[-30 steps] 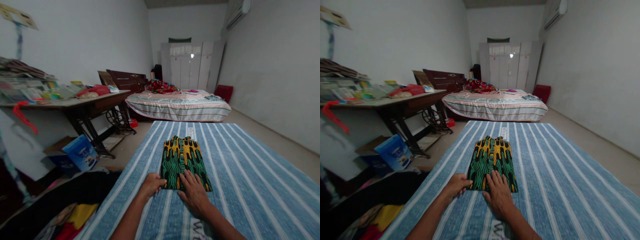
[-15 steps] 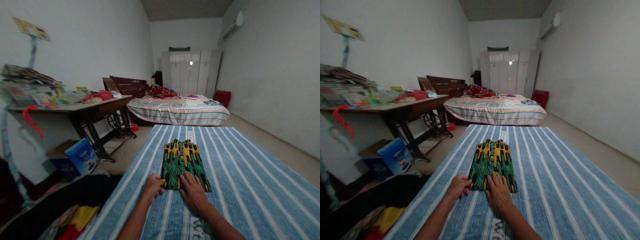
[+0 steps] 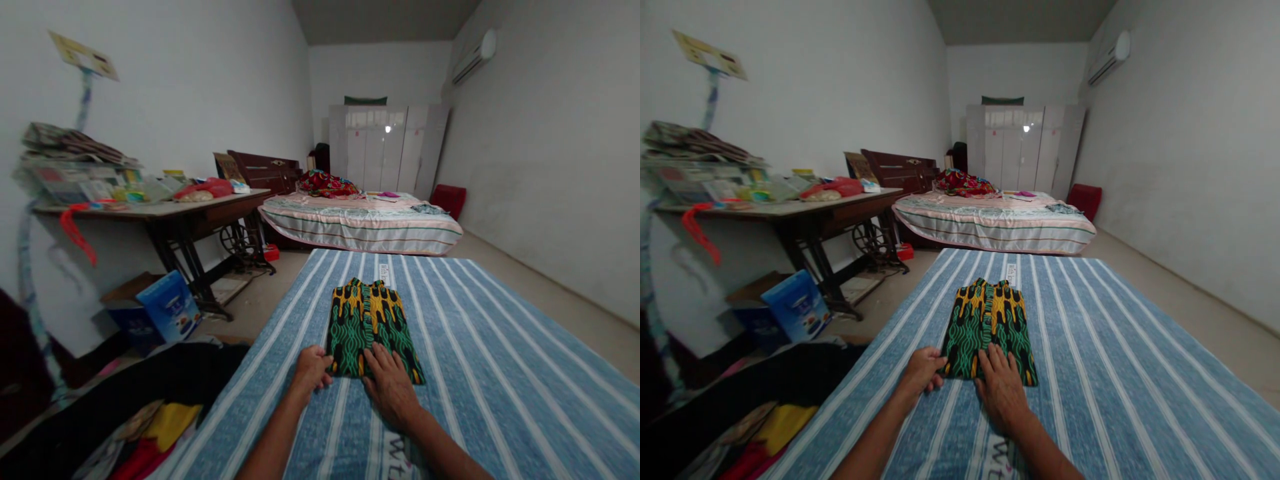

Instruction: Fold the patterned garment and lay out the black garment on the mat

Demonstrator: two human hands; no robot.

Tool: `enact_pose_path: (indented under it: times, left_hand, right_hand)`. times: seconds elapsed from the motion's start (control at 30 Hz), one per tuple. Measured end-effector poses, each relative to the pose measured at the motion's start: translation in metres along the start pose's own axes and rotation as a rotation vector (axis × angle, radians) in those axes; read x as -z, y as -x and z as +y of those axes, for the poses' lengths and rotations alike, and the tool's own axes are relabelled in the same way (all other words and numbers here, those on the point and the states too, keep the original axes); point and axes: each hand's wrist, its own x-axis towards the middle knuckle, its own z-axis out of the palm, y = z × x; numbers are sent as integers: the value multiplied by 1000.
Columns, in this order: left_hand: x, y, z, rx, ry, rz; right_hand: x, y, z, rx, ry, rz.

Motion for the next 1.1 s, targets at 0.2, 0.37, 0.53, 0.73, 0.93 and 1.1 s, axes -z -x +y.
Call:
enact_pose_path:
  times: [0.2, 0.37, 0.53, 0.73, 0.93, 1.1]
  left_hand:
    - [0, -1, -3, -20, 16, -15]
    - [0, -2, -4, -35, 25, -27]
    - [0, -3, -5, -37, 24, -30]
    - [0, -5, -9, -47, 34, -40]
    - [1, -7, -10, -40, 44, -55]
    - [1, -8, -10, -28, 50, -64]
  right_hand:
    - [2, 0, 0, -8, -17, -8]
    - [4, -1, -1, -14, -27, -21]
    - [3, -1, -1, -17, -24, -33]
    - [2, -2, -1, -26, -6, -24]
    - [2, -1, -2, -19, 7, -16]
    - [1, -1, -2, -15, 12, -2]
